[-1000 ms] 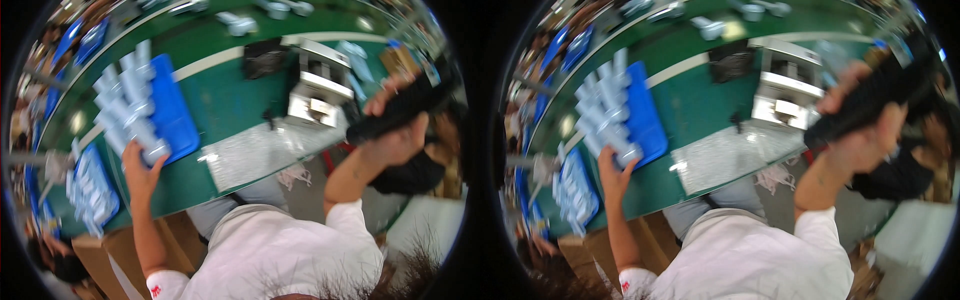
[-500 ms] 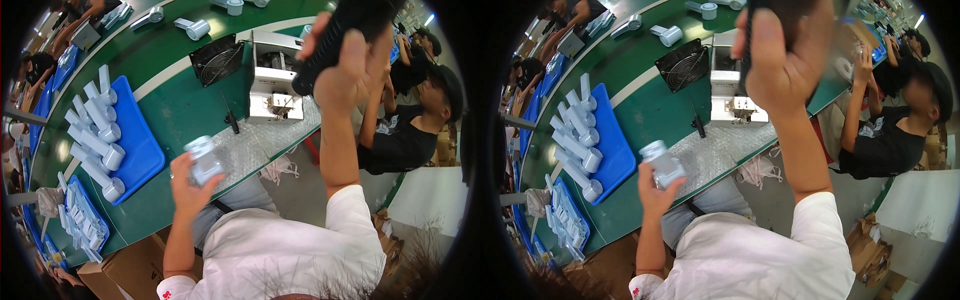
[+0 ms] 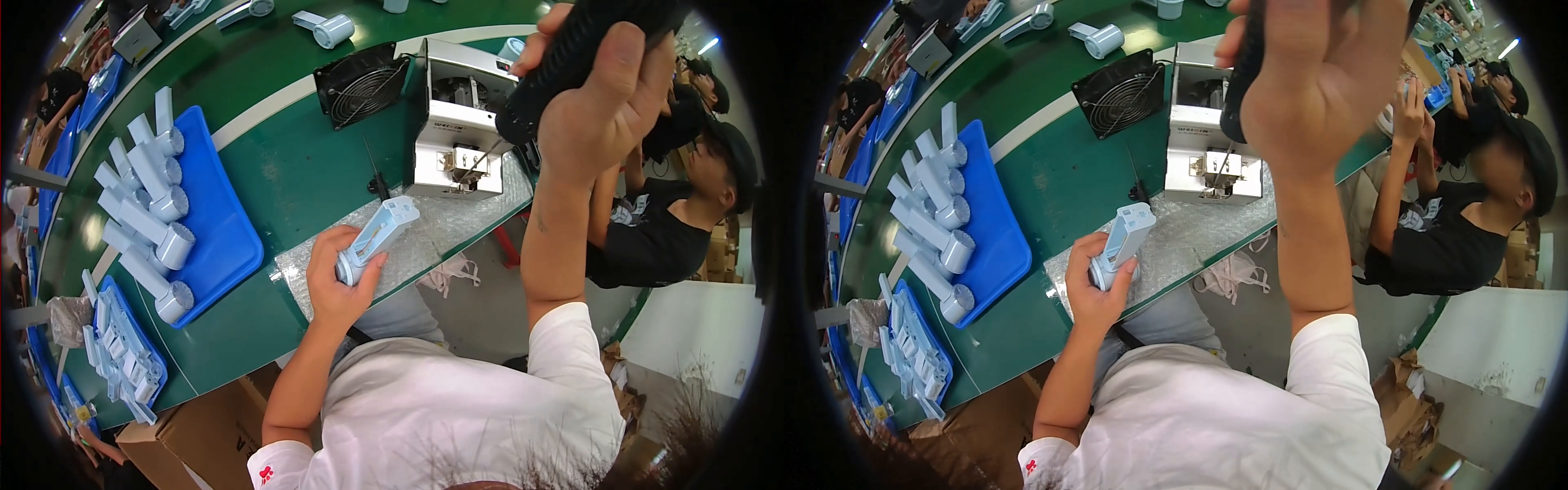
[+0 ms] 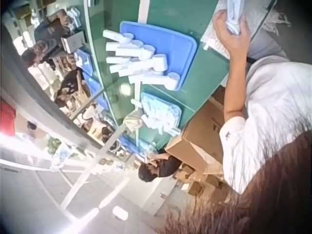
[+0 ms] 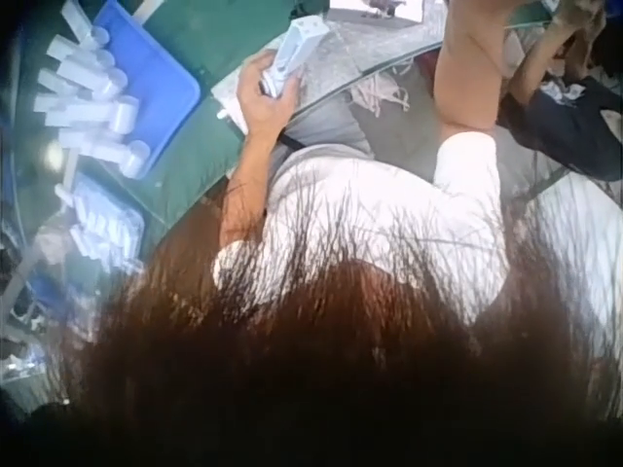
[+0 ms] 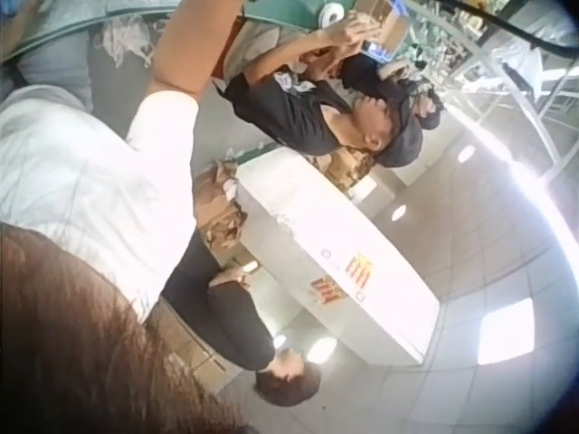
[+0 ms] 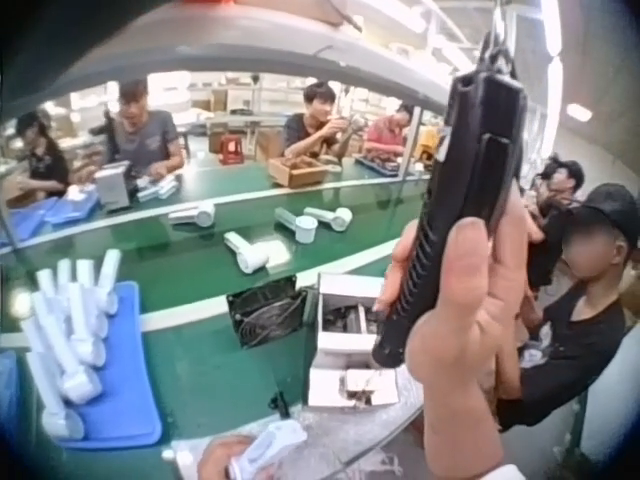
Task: The person assembles plastic device components by securing screws into a plastic housing with an electric screwdriver.
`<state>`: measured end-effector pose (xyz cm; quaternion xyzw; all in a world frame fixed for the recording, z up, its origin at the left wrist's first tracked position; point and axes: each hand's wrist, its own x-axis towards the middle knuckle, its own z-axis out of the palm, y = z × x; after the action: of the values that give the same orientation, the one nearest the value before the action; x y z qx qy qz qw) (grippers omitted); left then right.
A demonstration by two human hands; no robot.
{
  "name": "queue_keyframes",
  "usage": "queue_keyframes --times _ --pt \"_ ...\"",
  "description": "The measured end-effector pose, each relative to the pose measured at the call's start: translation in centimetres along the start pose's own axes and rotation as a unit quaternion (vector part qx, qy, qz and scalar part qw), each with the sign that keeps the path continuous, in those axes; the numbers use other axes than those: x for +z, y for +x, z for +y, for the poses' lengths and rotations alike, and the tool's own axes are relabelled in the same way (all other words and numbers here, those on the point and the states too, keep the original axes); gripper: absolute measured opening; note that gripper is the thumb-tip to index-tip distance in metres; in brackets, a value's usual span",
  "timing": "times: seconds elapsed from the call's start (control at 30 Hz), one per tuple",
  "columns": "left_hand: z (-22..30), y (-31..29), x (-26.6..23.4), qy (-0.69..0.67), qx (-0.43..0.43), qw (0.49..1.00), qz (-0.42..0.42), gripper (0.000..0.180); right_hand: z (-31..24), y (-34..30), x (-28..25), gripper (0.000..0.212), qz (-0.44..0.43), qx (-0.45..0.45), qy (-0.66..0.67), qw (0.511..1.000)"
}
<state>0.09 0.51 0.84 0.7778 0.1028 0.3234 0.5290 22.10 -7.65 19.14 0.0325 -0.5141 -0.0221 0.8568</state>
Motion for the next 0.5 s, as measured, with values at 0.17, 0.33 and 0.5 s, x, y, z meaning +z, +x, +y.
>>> queue_keyframes --times 0.17,0.33,0.5 --pt "-0.1 0.1 0.0 0.017 0.016 1.0 -0.006 0.034 -4.4 -0.9 1.4 0.048 -0.031 0.106 -0.6 0.792" --pt "0.0 0.2 0.1 0.003 0.013 1.0 -0.019 0.037 -7.9 0.0 2.1 0.084 0.076 0.178 -0.584 0.789" --pt "-0.5 -0.1 0.0 -0.005 -0.001 1.0 -0.025 0.038 -6.7 -0.1 2.3 0.091 0.051 0.149 -0.669 0.727"
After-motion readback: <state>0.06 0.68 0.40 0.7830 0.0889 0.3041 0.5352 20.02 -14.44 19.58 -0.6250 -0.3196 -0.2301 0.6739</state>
